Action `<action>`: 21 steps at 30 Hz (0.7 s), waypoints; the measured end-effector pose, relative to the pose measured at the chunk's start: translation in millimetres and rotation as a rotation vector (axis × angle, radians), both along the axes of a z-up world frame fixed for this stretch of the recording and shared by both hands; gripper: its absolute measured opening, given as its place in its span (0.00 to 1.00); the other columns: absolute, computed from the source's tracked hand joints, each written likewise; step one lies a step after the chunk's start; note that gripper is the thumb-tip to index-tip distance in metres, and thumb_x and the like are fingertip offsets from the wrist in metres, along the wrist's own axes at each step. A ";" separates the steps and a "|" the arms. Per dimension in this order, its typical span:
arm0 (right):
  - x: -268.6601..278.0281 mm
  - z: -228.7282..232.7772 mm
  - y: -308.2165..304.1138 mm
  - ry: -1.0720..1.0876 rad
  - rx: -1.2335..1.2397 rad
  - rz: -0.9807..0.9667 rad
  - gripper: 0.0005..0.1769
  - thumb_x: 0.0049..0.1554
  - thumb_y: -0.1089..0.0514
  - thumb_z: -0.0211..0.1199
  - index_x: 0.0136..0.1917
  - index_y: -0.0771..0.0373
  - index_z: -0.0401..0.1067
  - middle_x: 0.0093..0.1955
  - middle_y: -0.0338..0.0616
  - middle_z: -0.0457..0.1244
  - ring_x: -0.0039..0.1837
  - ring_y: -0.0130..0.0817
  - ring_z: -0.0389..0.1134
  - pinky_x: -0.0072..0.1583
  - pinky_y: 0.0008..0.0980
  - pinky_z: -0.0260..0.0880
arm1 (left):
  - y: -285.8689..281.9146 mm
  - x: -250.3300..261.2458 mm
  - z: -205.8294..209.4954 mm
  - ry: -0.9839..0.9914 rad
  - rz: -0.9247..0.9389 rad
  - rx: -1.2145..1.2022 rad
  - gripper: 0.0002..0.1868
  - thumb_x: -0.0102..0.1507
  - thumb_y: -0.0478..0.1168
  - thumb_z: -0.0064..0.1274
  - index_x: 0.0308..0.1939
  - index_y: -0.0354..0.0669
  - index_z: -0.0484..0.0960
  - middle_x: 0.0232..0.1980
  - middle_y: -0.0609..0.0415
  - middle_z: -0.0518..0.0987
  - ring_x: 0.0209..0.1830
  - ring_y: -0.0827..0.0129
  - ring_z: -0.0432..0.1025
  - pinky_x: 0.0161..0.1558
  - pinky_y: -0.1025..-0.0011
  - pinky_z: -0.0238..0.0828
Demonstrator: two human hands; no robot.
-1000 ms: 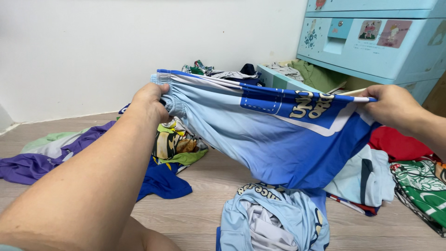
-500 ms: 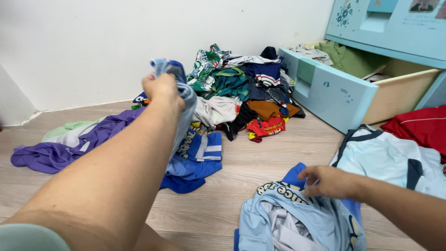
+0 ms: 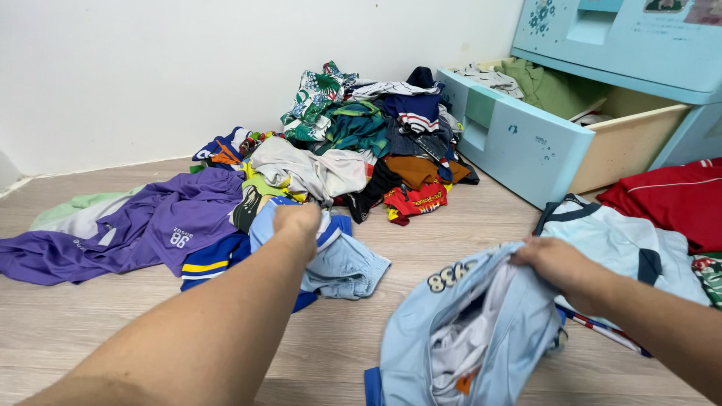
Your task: The person sorts through a pile of clothing on the floor, picking up a red jersey, blue shorts, a light blue t-shirt, and a green patterned shirt to flatten and fold them one at a time.
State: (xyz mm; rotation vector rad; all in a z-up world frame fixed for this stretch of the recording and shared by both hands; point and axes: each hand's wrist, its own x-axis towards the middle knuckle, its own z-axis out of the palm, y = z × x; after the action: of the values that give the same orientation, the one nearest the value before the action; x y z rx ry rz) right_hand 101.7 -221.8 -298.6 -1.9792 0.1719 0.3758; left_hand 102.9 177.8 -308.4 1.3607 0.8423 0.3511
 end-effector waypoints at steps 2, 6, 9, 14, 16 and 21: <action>-1.9 35.2 8.8 -0.037 0.174 -0.008 0.18 0.60 0.60 0.55 0.60 0.70 0.73 0.54 0.54 0.70 0.54 0.43 0.72 0.58 0.41 0.71 | -32.1 -17.0 0.9 0.127 -0.263 0.063 0.21 0.58 0.43 0.63 0.51 0.33 0.83 0.56 0.39 0.84 0.37 0.65 0.67 0.39 0.61 0.62; -17.1 98.3 29.4 -0.121 0.299 0.035 0.16 0.61 0.60 0.51 0.58 0.66 0.73 0.51 0.51 0.70 0.50 0.40 0.72 0.54 0.40 0.74 | -117.7 -57.0 12.5 0.280 -0.912 0.105 0.38 0.56 0.56 0.63 0.68 0.54 0.71 0.68 0.49 0.73 0.68 0.54 0.65 0.65 0.50 0.60; -25.6 130.1 33.8 -0.235 0.444 0.111 0.14 0.60 0.59 0.51 0.56 0.65 0.72 0.48 0.48 0.69 0.48 0.38 0.71 0.53 0.41 0.74 | -168.3 -74.1 4.2 0.204 -0.993 0.261 0.38 0.54 0.53 0.64 0.66 0.46 0.74 0.66 0.47 0.75 0.67 0.54 0.68 0.67 0.56 0.62; -33.7 167.5 4.6 -0.572 -0.165 0.149 0.14 0.56 0.56 0.61 0.52 0.64 0.78 0.44 0.50 0.72 0.47 0.41 0.72 0.52 0.41 0.73 | -154.1 -50.7 -1.0 0.119 -0.590 0.535 0.20 0.59 0.43 0.50 0.50 0.35 0.86 0.56 0.36 0.83 0.57 0.48 0.78 0.59 0.60 0.71; -36.5 175.3 -12.1 -0.708 -0.592 0.113 0.15 0.52 0.54 0.65 0.51 0.62 0.80 0.45 0.51 0.74 0.48 0.42 0.74 0.54 0.41 0.73 | -121.5 -37.0 23.4 0.145 -0.460 0.737 0.22 0.63 0.46 0.45 0.54 0.38 0.83 0.59 0.38 0.80 0.61 0.47 0.74 0.63 0.58 0.68; -22.9 182.3 -53.4 -0.749 -0.891 -0.013 0.23 0.44 0.51 0.70 0.54 0.56 0.80 0.49 0.49 0.74 0.49 0.45 0.75 0.56 0.42 0.73 | -88.3 -33.1 123.4 -0.114 -0.279 0.659 0.25 0.64 0.49 0.41 0.57 0.37 0.81 0.62 0.37 0.78 0.62 0.44 0.72 0.63 0.57 0.67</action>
State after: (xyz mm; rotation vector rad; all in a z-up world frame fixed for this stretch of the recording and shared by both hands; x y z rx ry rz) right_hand 78.8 -275.1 -116.3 -2.8375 -0.1642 -0.5714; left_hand 69.9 89.5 -185.0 2.0208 0.4383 0.5068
